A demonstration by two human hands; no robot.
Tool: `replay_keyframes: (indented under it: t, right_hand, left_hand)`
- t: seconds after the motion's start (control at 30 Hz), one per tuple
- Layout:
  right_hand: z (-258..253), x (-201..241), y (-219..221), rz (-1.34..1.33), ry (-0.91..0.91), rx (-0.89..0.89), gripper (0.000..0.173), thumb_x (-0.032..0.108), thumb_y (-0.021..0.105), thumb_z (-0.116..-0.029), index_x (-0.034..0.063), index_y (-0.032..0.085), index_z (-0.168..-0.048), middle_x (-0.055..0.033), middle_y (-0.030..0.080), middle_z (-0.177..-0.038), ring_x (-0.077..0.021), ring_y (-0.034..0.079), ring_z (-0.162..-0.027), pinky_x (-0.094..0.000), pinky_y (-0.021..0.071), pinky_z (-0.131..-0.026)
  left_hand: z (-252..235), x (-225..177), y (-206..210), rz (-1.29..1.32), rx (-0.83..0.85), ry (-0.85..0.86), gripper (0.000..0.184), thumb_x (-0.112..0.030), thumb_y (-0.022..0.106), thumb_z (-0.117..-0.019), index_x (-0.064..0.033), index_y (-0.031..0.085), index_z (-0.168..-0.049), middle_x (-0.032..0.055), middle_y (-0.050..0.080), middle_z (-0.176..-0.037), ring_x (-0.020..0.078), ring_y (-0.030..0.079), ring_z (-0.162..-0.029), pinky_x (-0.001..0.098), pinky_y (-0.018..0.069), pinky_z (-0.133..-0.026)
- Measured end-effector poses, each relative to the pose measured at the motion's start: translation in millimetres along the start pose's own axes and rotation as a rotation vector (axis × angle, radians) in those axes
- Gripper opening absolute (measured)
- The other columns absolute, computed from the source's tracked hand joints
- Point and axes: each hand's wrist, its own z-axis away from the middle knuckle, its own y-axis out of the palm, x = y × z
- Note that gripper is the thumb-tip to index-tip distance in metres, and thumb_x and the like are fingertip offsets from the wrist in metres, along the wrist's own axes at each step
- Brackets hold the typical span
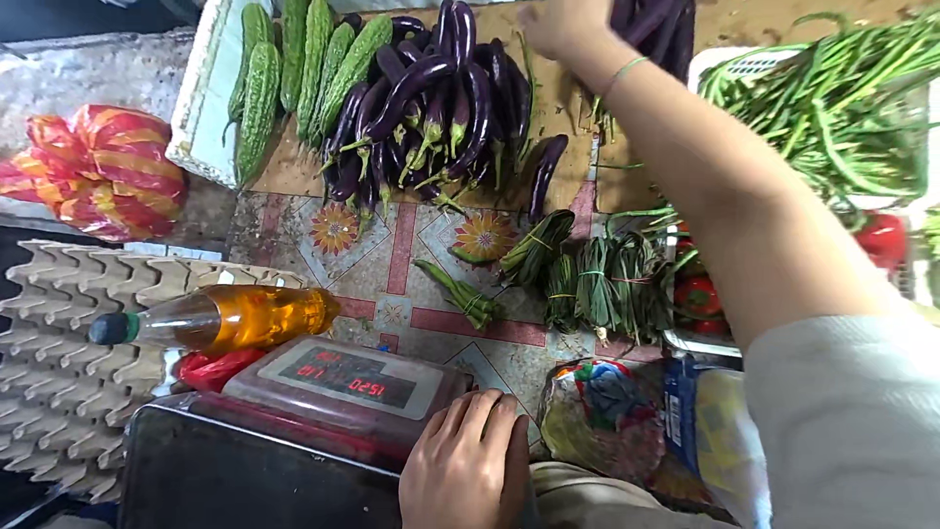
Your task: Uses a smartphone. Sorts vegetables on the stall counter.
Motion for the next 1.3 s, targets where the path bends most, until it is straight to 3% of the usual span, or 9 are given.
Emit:
replay_keyframes:
  t: [0.1, 0.23, 0.37, 0.53, 0.63, 0.8, 1.0, 1.17, 1.3]
  right_hand:
    - [13, 56, 31, -0.214, 0.084, 0.176, 0.071, 0.065, 0.041, -0.1003, 0.0032, 0.067, -0.123, -0.0188, 0.068, -0.120, -0.0316, 0.070, -0.106, -0.0551, 0.0565, -0.089]
    - [39, 96, 44, -0.008, 0.122, 0.328, 0.048, 0.033, 0.058, -0.0961, -0.0097, 0.064, -0.117, -0.0273, 0.060, -0.132, -0.0408, 0.058, -0.125, -0.0636, 0.0466, -0.097]
    - [42, 87, 46, -0.012, 0.117, 0.277, 0.057, 0.018, 0.063, -0.0925, -0.0150, 0.046, -0.136, -0.0313, 0.051, -0.141, -0.0434, 0.055, -0.129, -0.0615, 0.0484, -0.099]
    - [42, 109, 24, -0.054, 0.049, -0.009, 0.059, 0.035, 0.046, -0.1030, 0.0051, 0.043, -0.153, -0.0312, 0.043, -0.151, -0.0465, 0.055, -0.128, -0.0610, 0.0470, -0.100]
    - [28, 123, 49, -0.132, 0.035, -0.012, 0.064, 0.047, 0.045, -0.1043, 0.0055, 0.045, -0.153, -0.0313, 0.038, -0.155, -0.0486, 0.051, -0.132, -0.0618, 0.0468, -0.101]
    - [20, 155, 93, -0.177, 0.163, -0.013, 0.127, 0.079, 0.075, -0.0642, 0.0020, 0.033, -0.156, -0.0255, 0.048, -0.148, -0.0429, 0.052, -0.131, -0.0623, 0.0457, -0.099]
    - [11, 154, 74, -0.442, 0.238, 0.198, 0.056, 0.034, 0.081, -0.0743, 0.0019, 0.066, -0.118, -0.0165, 0.065, -0.124, -0.0307, 0.063, -0.117, -0.0554, 0.0523, -0.091]
    - [27, 138, 70, -0.383, 0.095, 0.200, 0.054, 0.041, 0.077, -0.0843, -0.0018, 0.066, -0.116, -0.0216, 0.063, -0.128, -0.0339, 0.061, -0.122, -0.0559, 0.0502, -0.096]
    - [20, 118, 57, -0.746, 0.150, 0.194, 0.057, 0.029, 0.080, -0.0809, -0.0021, 0.060, -0.125, -0.0192, 0.065, -0.119, -0.0288, 0.064, -0.110, -0.0500, 0.0535, -0.093]
  left_hand:
    - [1, 0, 0, -0.006, 0.001, -0.003, 0.024, -0.033, 0.058, -0.0982, -0.0204, 0.078, -0.099, -0.0038, 0.077, -0.104, 0.0117, 0.073, -0.097, 0.0269, 0.0585, -0.077]
    - [2, 2, 0, -0.017, -0.006, 0.010, 0.024, -0.033, 0.057, -0.0980, -0.0207, 0.078, -0.099, -0.0043, 0.077, -0.104, 0.0109, 0.073, -0.096, 0.0262, 0.0585, -0.077]
    - [2, 1, 2, -0.014, -0.027, 0.023, 0.024, -0.032, 0.057, -0.0980, -0.0200, 0.078, -0.098, -0.0045, 0.077, -0.103, 0.0108, 0.072, -0.097, 0.0261, 0.0584, -0.078]
    - [1, 2, 2, -0.017, -0.015, 0.020, 0.026, -0.033, 0.056, -0.0987, -0.0208, 0.078, -0.099, -0.0049, 0.077, -0.104, 0.0103, 0.073, -0.096, 0.0254, 0.0583, -0.077]
    - [0, 2, 1, -0.023, 0.000, 0.020, 0.025, -0.034, 0.058, -0.0979, -0.0205, 0.078, -0.099, -0.0043, 0.077, -0.103, 0.0109, 0.073, -0.096, 0.0259, 0.0589, -0.077]
    - [-1, 1, 1, -0.011, 0.002, 0.011, 0.024, -0.033, 0.059, -0.0973, -0.0194, 0.078, -0.100, -0.0035, 0.076, -0.102, 0.0107, 0.072, -0.094, 0.0253, 0.0585, -0.076]
    - [0, 1, 2, -0.004, 0.002, 0.015, 0.024, -0.033, 0.058, -0.0977, -0.0188, 0.077, -0.100, -0.0036, 0.076, -0.101, 0.0104, 0.072, -0.094, 0.0251, 0.0581, -0.076]
    - [1, 2, 4, -0.012, -0.019, 0.035, 0.025, -0.033, 0.057, -0.0977, -0.0193, 0.077, -0.098, -0.0044, 0.076, -0.101, 0.0106, 0.072, -0.093, 0.0269, 0.0585, -0.073]
    - [2, 2, 3, -0.018, -0.038, 0.045, 0.026, -0.035, 0.057, -0.0971, -0.0197, 0.077, -0.096, -0.0048, 0.076, -0.100, 0.0106, 0.073, -0.092, 0.0275, 0.0590, -0.072]
